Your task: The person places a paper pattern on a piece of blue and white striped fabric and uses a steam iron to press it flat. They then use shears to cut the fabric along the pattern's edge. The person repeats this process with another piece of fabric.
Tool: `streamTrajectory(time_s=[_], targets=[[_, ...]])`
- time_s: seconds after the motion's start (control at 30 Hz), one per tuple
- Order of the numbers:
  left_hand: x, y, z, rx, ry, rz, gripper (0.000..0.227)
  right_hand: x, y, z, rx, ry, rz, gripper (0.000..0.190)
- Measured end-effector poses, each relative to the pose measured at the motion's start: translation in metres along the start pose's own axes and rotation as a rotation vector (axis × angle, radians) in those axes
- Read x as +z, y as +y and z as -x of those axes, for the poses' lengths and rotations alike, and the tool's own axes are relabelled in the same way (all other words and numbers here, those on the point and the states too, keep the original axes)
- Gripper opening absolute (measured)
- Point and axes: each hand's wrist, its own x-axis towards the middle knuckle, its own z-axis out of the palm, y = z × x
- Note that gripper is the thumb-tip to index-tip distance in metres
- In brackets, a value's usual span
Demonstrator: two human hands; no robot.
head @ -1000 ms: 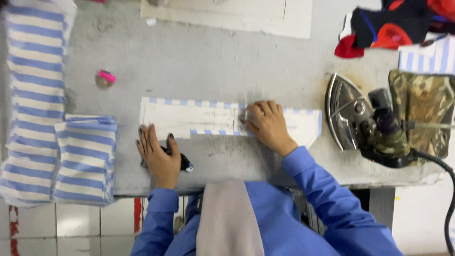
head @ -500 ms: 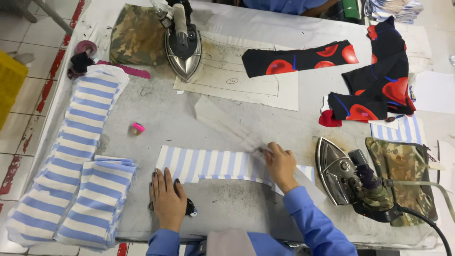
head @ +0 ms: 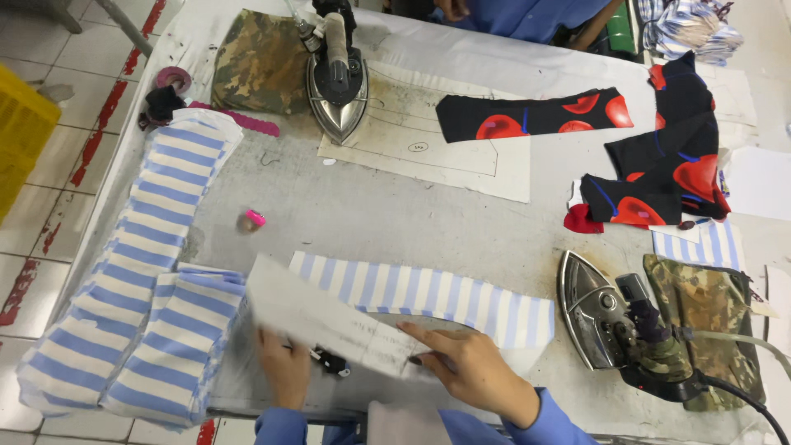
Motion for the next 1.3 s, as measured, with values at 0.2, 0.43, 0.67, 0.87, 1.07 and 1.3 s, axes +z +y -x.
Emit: streamTrajectory(time_s=[0.2, 0.43, 0.67, 0.87, 1.07, 1.3], targets=[[-0.085, 0.043, -0.052, 0.089, 0.464, 0.016, 0.037, 0.055, 0.039, 0.019, 0.206, -0.344, -0.029, 0.045], [-0.123, 0.000, -0.102, 0.150, 0.449, -0.170, 0.026, 0.112, 0.066, 0.038, 0.034, -0.076, 0.254, 0.048], [-0.097, -0.029, -0.136, -0.210, 0.201, -0.346, 0.031, 0.133, 0.065, 0.027, -0.026, -0.118, 0.282, 0.032], [-0.109, -0.032, -0.170, -0.218, 0.295, -0.307, 0.019, 0.127, 0.053, 0.018, -0.035, -0.119, 0.252, 0.030], [-0.127, -0.109, -0.209, -0.151, 0.423, -0.432, 0.022, 0.128, 0.052, 0.013, -0.018, -0.148, 0.218, 0.025], [-0.135, -0.106, -0.209, -0.043, 0.327, -0.473, 0.021, 0.117, 0.042, 0.009, -0.004, -0.152, 0.155, 0.024]])
